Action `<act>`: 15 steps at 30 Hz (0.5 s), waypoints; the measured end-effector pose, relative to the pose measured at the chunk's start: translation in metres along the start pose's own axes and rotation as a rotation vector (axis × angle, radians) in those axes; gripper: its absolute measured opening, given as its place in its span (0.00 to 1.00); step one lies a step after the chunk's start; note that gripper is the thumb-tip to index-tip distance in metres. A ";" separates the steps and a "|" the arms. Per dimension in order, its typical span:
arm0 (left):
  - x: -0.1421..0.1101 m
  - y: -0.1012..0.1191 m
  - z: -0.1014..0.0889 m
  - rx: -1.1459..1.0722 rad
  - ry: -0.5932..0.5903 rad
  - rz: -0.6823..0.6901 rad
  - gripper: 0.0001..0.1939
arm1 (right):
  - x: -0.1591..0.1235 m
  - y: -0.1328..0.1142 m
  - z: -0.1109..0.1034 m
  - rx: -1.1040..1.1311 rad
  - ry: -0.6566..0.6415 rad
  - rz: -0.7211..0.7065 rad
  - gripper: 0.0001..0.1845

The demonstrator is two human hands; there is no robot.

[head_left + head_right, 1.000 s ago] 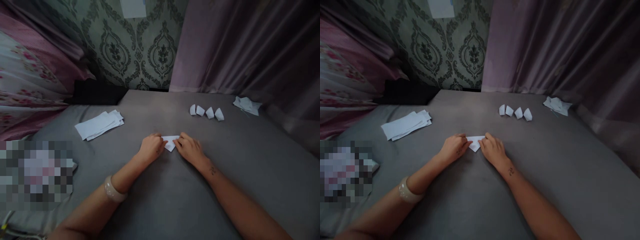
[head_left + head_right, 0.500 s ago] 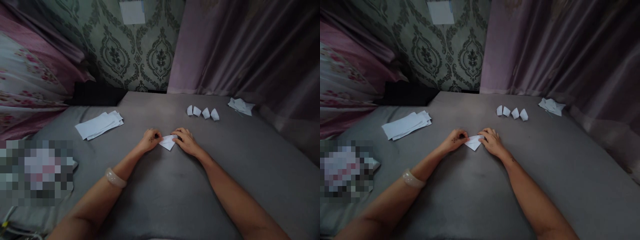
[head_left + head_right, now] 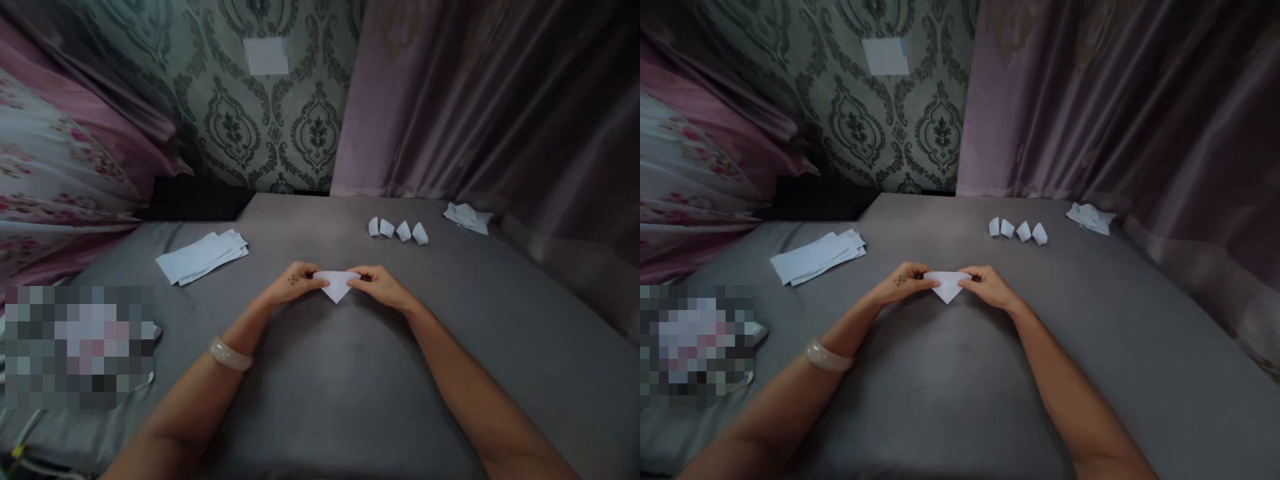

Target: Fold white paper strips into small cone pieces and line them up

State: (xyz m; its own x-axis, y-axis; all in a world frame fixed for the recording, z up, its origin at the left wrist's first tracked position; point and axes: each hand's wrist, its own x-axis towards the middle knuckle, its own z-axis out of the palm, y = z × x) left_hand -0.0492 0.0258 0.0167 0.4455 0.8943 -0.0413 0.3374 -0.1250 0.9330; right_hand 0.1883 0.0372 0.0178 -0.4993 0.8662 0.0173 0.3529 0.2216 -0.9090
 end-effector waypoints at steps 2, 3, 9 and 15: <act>-0.001 0.004 -0.002 0.068 0.006 0.050 0.16 | -0.003 -0.004 -0.001 -0.063 0.014 -0.018 0.10; -0.002 0.007 -0.002 0.134 0.039 0.101 0.14 | -0.004 -0.006 -0.001 -0.122 0.039 -0.052 0.08; -0.007 0.016 0.006 0.853 0.288 0.570 0.11 | -0.023 -0.015 0.002 -0.798 0.309 -0.447 0.09; -0.008 0.004 0.027 1.239 0.173 0.607 0.14 | -0.037 -0.004 0.016 -1.168 0.187 -0.483 0.14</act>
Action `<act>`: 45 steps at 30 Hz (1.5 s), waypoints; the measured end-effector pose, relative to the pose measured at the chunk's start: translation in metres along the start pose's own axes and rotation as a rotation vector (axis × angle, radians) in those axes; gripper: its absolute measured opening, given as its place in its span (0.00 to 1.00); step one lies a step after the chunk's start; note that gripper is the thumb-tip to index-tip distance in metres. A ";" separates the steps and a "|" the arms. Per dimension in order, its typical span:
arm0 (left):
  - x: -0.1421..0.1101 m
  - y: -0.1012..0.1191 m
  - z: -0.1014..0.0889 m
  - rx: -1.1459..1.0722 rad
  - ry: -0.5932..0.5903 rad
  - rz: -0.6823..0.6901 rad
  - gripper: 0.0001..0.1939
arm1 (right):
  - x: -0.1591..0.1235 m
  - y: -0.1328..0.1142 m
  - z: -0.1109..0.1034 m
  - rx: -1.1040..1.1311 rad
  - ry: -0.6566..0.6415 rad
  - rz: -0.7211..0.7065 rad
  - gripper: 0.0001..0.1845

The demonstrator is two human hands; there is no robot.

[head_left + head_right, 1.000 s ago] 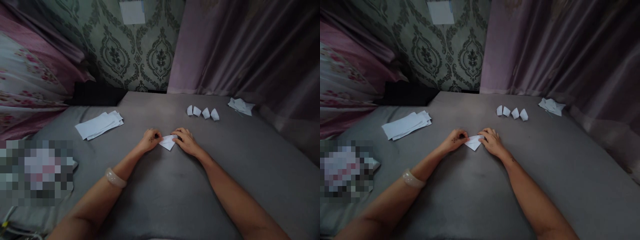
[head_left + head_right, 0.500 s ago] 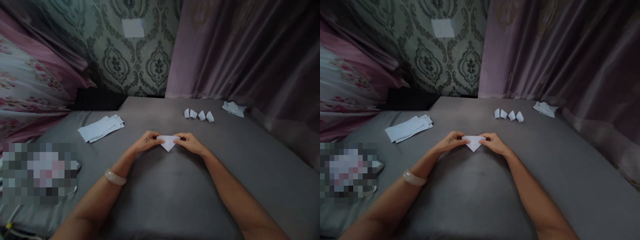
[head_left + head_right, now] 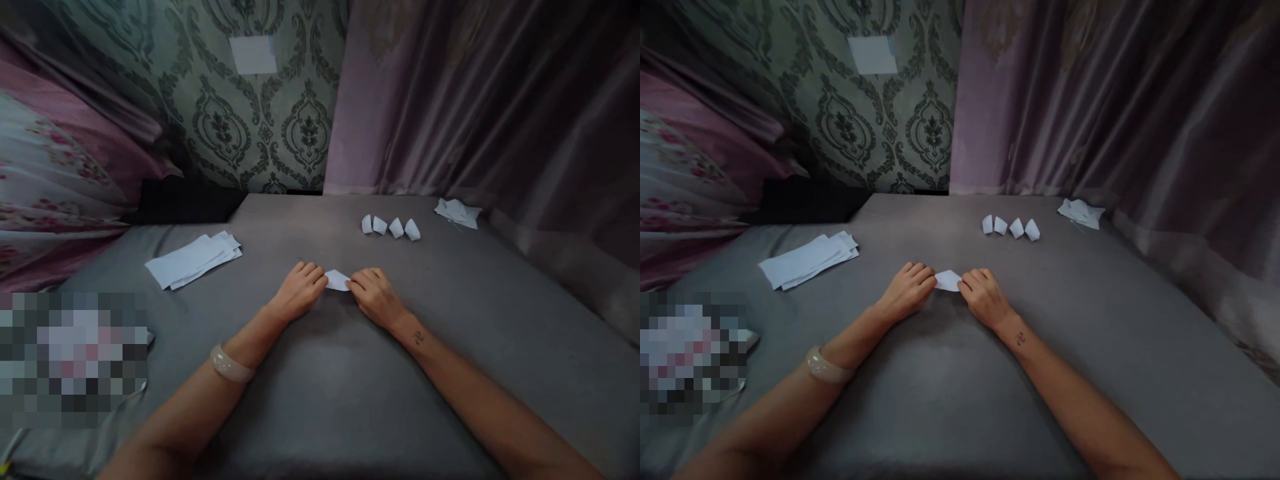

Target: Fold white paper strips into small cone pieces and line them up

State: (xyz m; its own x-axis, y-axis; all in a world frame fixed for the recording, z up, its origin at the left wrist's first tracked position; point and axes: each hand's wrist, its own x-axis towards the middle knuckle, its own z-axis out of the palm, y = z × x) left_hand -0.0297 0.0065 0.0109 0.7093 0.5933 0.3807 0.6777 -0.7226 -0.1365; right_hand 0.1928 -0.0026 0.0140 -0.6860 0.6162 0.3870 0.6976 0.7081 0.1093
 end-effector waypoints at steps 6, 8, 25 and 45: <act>-0.007 0.008 -0.003 -0.073 -0.207 -0.047 0.13 | -0.010 -0.013 0.003 0.149 -0.167 0.155 0.17; -0.011 0.009 -0.005 -0.146 -0.204 -0.113 0.15 | -0.013 -0.015 0.003 0.227 -0.142 0.219 0.15; -0.009 0.007 0.001 -0.658 -0.092 -0.755 0.10 | -0.003 0.004 0.023 0.704 -0.008 0.695 0.12; -0.016 0.009 0.016 -0.524 -0.021 -0.683 0.12 | -0.001 0.000 0.025 0.531 -0.035 0.666 0.14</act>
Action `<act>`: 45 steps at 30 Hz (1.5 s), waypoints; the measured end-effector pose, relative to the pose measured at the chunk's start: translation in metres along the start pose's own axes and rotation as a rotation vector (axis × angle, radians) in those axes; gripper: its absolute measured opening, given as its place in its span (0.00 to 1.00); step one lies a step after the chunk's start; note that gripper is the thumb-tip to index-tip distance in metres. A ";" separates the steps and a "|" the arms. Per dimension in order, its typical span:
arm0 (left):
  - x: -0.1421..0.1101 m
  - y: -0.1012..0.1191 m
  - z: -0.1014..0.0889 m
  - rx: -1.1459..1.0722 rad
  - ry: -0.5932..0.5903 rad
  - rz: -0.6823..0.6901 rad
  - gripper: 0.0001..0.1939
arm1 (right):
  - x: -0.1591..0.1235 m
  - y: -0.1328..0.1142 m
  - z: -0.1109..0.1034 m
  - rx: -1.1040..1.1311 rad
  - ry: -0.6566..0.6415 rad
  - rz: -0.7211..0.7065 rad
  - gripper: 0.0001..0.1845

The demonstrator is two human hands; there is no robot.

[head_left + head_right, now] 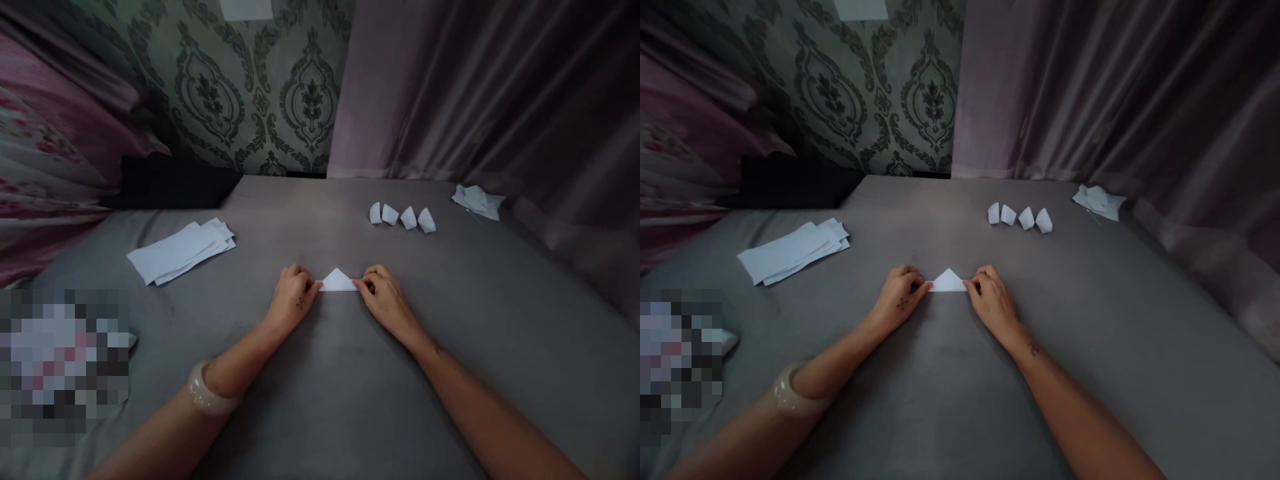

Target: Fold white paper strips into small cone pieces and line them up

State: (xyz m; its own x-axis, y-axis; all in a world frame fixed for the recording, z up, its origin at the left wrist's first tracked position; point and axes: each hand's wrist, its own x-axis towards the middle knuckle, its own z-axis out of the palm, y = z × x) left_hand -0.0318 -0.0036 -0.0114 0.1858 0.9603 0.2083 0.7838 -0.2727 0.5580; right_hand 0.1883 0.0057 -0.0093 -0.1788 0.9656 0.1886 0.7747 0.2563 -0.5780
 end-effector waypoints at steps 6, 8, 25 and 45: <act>0.000 0.003 -0.002 0.108 -0.050 0.038 0.14 | -0.002 -0.002 -0.002 -0.043 -0.013 -0.052 0.14; 0.001 0.005 -0.003 0.167 -0.070 0.038 0.14 | -0.002 -0.003 -0.003 -0.056 -0.024 -0.064 0.14; -0.001 0.048 0.004 0.599 -0.321 0.483 0.14 | -0.019 -0.041 0.000 -0.511 -0.185 -0.386 0.20; -0.038 0.050 -0.019 0.500 -0.266 0.116 0.18 | -0.037 -0.043 0.002 -0.536 -0.015 -0.186 0.20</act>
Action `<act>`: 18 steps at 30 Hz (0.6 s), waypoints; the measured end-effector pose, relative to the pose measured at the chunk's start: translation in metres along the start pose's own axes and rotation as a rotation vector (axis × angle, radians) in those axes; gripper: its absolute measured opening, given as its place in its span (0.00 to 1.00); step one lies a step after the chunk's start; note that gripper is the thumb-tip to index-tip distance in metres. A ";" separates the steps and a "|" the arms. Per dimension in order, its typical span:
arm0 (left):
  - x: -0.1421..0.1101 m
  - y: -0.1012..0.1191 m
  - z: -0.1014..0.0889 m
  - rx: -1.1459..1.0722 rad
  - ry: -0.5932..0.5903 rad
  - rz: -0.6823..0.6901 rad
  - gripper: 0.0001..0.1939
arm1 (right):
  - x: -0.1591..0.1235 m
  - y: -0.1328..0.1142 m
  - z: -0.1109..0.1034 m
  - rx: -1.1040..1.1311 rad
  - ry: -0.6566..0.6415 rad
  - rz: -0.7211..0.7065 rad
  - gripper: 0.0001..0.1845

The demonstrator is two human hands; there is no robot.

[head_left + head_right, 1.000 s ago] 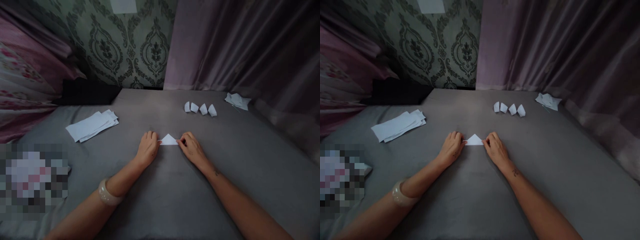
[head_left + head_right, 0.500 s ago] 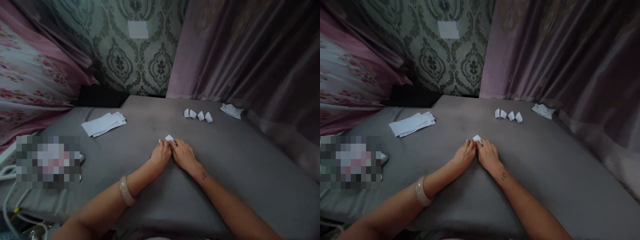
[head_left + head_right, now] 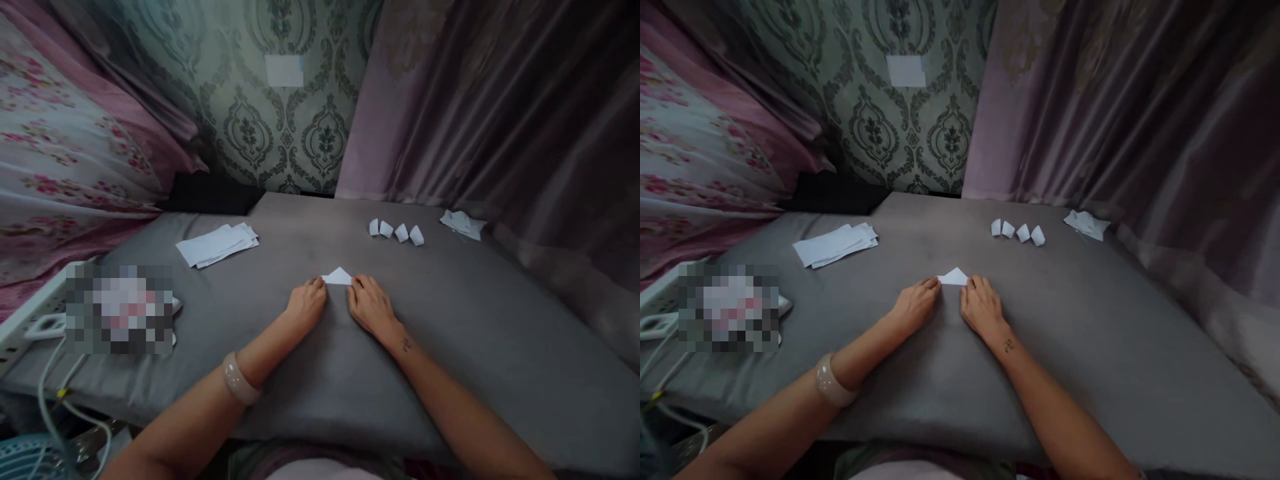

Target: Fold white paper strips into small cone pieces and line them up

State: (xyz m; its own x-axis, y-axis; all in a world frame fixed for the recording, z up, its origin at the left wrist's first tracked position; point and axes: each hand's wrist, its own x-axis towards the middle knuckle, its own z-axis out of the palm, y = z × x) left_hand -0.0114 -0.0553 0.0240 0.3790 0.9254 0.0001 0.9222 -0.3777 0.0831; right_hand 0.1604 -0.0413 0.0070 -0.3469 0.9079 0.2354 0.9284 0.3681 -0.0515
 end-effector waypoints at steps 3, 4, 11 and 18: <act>0.008 -0.002 -0.009 -0.004 0.001 0.002 0.12 | 0.003 0.005 0.000 0.074 0.016 -0.006 0.19; 0.012 -0.002 -0.011 0.000 0.008 -0.006 0.12 | 0.006 0.008 0.000 0.129 0.017 -0.006 0.19; 0.054 -0.003 0.008 -0.171 0.139 0.214 0.14 | 0.020 0.030 0.007 0.427 0.042 0.037 0.12; 0.059 -0.008 0.020 -0.130 0.200 0.313 0.15 | 0.026 0.051 0.028 0.769 0.204 0.235 0.17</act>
State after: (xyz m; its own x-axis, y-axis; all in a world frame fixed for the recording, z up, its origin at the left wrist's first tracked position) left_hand 0.0048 0.0021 0.0032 0.6061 0.7589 0.2382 0.7423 -0.6473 0.1735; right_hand 0.1954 0.0066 -0.0167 -0.0554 0.9513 0.3031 0.5976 0.2748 -0.7532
